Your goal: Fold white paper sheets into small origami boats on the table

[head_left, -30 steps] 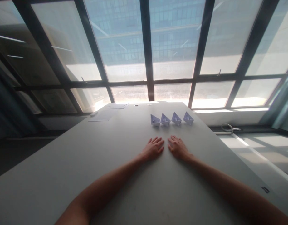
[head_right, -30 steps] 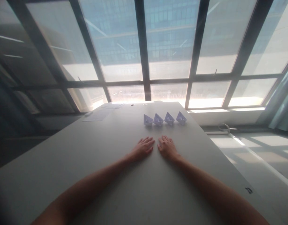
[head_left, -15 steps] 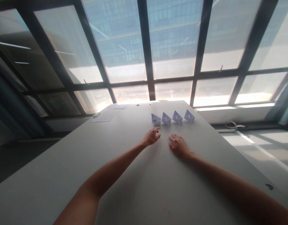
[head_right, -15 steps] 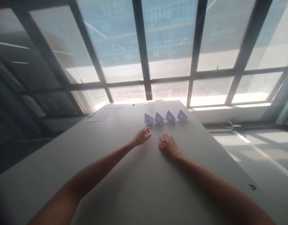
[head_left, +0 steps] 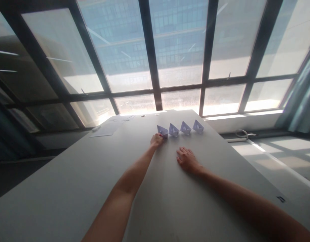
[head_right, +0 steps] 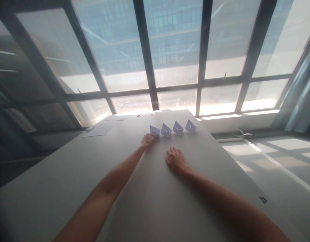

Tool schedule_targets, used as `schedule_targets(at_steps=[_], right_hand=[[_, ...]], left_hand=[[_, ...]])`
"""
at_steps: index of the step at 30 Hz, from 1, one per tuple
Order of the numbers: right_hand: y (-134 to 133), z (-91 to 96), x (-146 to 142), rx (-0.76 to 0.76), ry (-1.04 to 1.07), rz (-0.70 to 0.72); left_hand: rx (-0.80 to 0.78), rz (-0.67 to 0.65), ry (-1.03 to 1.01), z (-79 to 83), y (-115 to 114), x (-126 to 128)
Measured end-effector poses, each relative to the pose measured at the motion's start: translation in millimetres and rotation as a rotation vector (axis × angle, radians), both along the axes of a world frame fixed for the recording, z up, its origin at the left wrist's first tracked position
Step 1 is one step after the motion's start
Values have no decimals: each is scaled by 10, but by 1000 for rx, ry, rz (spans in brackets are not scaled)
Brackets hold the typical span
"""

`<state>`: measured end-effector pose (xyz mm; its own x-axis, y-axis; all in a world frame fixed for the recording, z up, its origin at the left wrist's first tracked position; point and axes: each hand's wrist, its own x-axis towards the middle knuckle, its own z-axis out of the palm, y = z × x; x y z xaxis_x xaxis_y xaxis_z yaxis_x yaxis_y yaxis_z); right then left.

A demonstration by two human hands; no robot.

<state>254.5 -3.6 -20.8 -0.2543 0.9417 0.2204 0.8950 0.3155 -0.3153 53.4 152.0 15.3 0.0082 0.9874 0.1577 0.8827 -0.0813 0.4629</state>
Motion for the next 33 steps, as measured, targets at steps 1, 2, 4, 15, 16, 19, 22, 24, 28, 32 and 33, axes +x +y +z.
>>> schedule_targets(at_steps=[1, 2, 4, 15, 16, 19, 22, 24, 28, 32, 33], right_hand=[[-3, 0, -1, 3, 0, 1], [-5, 1, -1, 5, 1, 2], [-5, 2, 1, 9, 13, 8], [167, 53, 16, -51, 855, -55], [171, 53, 24, -64, 903, -22], [168, 44, 54, -73, 967, 64], [170, 32, 80, -102, 1055, 112], [186, 21, 89, -116, 1119, 113], [240, -30, 93, -99, 1157, 96], [240, -69, 66, -90, 1093, 104], [226, -67, 54, -90, 1076, 119]], left_hand=[[6, -7, -2, 4, -7, 0], [16, -15, -4, 13, -23, -5], [44, -36, -10, 37, -88, -34], [180, -465, -58, -27, -1304, -165], [183, -499, -38, -42, -1411, -140], [198, -619, 58, -69, -1610, -48], [204, -694, 77, -88, -1650, 33], [223, -673, 29, -103, -1641, 65], [275, -576, -53, -120, -1629, 79], [282, -490, -91, -110, -1605, 76], [281, -475, -101, -109, -1594, 76]])
